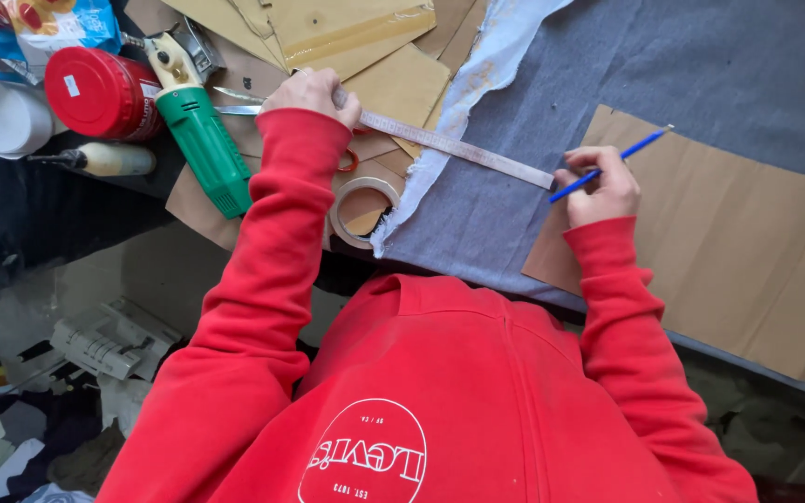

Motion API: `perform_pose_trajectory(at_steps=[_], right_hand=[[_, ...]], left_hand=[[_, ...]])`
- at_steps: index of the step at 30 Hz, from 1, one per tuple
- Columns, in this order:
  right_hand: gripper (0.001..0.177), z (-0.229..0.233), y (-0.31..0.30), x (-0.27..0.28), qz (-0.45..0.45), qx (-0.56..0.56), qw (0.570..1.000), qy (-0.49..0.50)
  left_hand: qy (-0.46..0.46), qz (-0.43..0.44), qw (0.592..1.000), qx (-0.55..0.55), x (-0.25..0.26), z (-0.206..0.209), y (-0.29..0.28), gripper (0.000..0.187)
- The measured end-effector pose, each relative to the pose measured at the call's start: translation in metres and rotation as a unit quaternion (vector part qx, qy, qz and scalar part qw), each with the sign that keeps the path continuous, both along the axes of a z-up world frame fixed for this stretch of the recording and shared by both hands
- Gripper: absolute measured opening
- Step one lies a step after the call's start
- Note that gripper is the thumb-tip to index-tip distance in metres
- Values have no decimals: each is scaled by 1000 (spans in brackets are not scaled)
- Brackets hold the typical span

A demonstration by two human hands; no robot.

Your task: The person measures and marks a piece of cardboard with a ruler and pencil. They then use an electric rotary cutter to cut a large piece of grey fabric on a table. The person folds the cut fabric and handles a roll of tape.

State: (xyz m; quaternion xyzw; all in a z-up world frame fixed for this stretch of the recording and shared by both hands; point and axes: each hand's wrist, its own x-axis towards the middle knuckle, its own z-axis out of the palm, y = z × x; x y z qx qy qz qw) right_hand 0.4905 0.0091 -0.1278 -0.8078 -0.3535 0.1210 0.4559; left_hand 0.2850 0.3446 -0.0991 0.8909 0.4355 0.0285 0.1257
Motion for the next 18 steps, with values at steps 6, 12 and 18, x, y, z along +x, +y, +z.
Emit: perform_pose_trajectory(at_steps=[6,12,18], right_hand=[[17,-7,-22,-3,-74,14,984,158],[33,-16,-21,-8,-7,-9,999,43],[32,-19,-22,-8,-11,-16,998,60]], left_hand=[[-58,-65,993,82,-9,-5,-14,31],[-54,-48,995,72,-19,-13,-5,29],[-47,-19,998,47,-20,-16,-1,28]])
